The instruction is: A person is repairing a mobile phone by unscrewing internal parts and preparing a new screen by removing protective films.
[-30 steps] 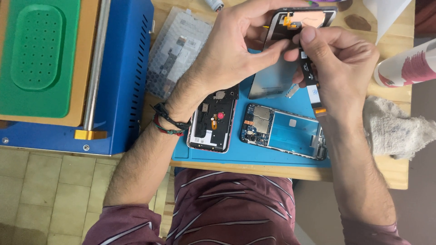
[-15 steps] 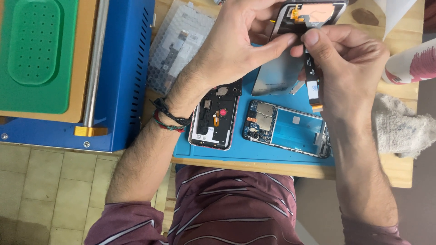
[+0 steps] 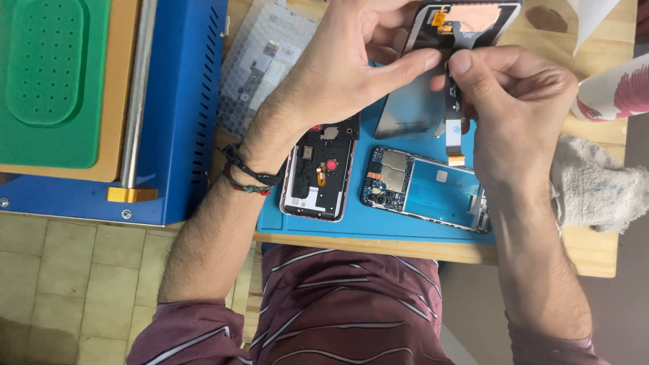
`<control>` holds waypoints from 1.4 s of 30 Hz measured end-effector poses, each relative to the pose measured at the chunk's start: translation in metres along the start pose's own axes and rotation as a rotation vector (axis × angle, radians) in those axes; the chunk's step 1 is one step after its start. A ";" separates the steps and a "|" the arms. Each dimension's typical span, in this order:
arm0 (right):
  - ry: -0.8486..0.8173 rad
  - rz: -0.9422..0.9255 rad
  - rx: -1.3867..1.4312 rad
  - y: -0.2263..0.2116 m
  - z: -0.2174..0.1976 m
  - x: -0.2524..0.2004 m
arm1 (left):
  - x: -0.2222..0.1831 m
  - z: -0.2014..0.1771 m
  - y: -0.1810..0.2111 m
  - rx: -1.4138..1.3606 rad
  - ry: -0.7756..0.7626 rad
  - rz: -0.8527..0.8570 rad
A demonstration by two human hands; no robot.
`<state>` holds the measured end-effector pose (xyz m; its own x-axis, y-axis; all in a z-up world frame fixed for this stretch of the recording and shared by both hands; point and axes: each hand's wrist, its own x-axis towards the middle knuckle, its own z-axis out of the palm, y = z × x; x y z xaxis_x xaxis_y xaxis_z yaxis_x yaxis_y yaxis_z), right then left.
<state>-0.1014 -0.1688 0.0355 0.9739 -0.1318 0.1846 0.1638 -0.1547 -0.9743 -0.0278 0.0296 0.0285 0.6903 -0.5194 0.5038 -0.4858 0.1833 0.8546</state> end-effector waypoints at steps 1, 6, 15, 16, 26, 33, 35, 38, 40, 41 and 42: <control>0.004 -0.008 -0.017 0.002 -0.001 -0.001 | -0.001 0.000 -0.001 -0.028 -0.006 -0.007; 0.011 -0.009 -0.015 0.001 -0.001 -0.002 | -0.002 0.000 -0.002 -0.035 -0.022 -0.024; -0.012 0.002 -0.043 0.000 0.001 -0.006 | -0.007 -0.004 -0.004 0.040 -0.006 -0.046; -0.013 -0.003 -0.036 0.001 0.000 -0.006 | -0.006 -0.004 -0.001 0.058 -0.021 -0.032; -0.042 0.007 -0.022 -0.001 -0.003 -0.008 | -0.007 -0.010 0.000 0.034 -0.086 -0.018; -0.060 0.007 -0.016 -0.002 -0.005 -0.008 | -0.007 -0.015 0.006 0.047 -0.147 -0.044; -0.065 0.005 -0.034 -0.002 -0.005 -0.008 | -0.007 -0.017 0.012 0.042 -0.204 -0.058; -0.048 -0.002 -0.027 0.006 -0.008 -0.007 | -0.009 -0.020 0.017 0.039 -0.212 -0.157; -0.058 0.007 -0.030 0.000 -0.006 -0.007 | -0.002 -0.012 0.027 -0.066 -0.195 -0.152; -0.071 0.016 -0.038 -0.002 -0.006 -0.007 | 0.001 -0.008 0.031 -0.173 -0.174 -0.145; -0.066 0.018 -0.032 -0.003 -0.006 -0.007 | 0.000 -0.008 0.032 -0.171 -0.181 -0.149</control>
<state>-0.1101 -0.1735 0.0379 0.9850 -0.0706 0.1572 0.1419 -0.1845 -0.9725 -0.0392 0.0423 0.0571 0.6329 -0.6889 0.3534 -0.2781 0.2238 0.9341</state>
